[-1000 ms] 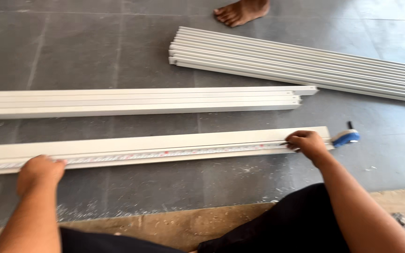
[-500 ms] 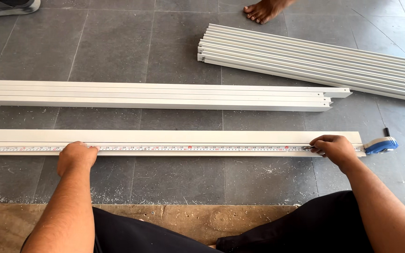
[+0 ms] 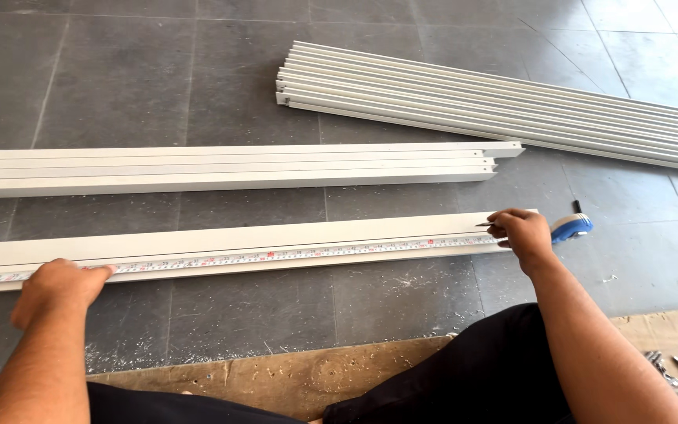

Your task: The person measures and marks white PVC moldings on the floor using a tape measure, a try square, and a pencil. They measure lengths, draw perpendicular lines, and mark specific points on the moldings.

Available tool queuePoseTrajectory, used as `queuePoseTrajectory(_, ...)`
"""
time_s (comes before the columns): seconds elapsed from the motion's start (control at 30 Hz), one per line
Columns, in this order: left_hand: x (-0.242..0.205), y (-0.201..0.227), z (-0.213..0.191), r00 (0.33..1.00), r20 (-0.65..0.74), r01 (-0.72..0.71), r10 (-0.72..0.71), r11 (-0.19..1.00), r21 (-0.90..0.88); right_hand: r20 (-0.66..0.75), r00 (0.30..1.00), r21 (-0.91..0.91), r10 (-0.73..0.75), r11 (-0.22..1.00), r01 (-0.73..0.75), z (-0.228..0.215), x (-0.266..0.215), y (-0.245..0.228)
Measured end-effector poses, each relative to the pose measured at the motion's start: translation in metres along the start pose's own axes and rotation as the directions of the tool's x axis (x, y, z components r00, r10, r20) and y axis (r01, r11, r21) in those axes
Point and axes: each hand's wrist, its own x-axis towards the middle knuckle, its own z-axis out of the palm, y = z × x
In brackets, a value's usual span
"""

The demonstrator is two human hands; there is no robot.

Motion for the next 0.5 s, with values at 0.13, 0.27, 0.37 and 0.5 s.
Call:
queuePoseTrajectory(0.13, 0.007, -0.002, 0.006, 0.999, -0.039, -0.001, 0.002, 0.999, 0.035, -0.11, 0.994, 0.028, 0.012, 1.0, -0.009, -0.008, -0.007, -0.006)
queuePoseTrajectory(0.27, 0.008, -0.001, 0.009, 1.0, -0.006, 0.019, -0.019, 0.999, 0.051, -0.129, 0.991, -0.096, 0.023, 0.995, -0.035, -0.006, -0.014, -0.013)
queuePoseTrajectory(0.37, 0.007, -0.002, 0.01, 1.0, -0.011, 0.021, -0.02, 0.998, 0.052, -0.151, 0.988, -0.238, 0.036, 0.969, -0.072, -0.001, -0.018, -0.017)
queuePoseTrajectory(0.5, 0.007, -0.001, 0.01, 1.0, -0.015, 0.024, -0.023, 0.999, 0.045, -0.149, 0.987, -0.33, 0.054, 0.938, -0.101, 0.001, -0.02, -0.018)
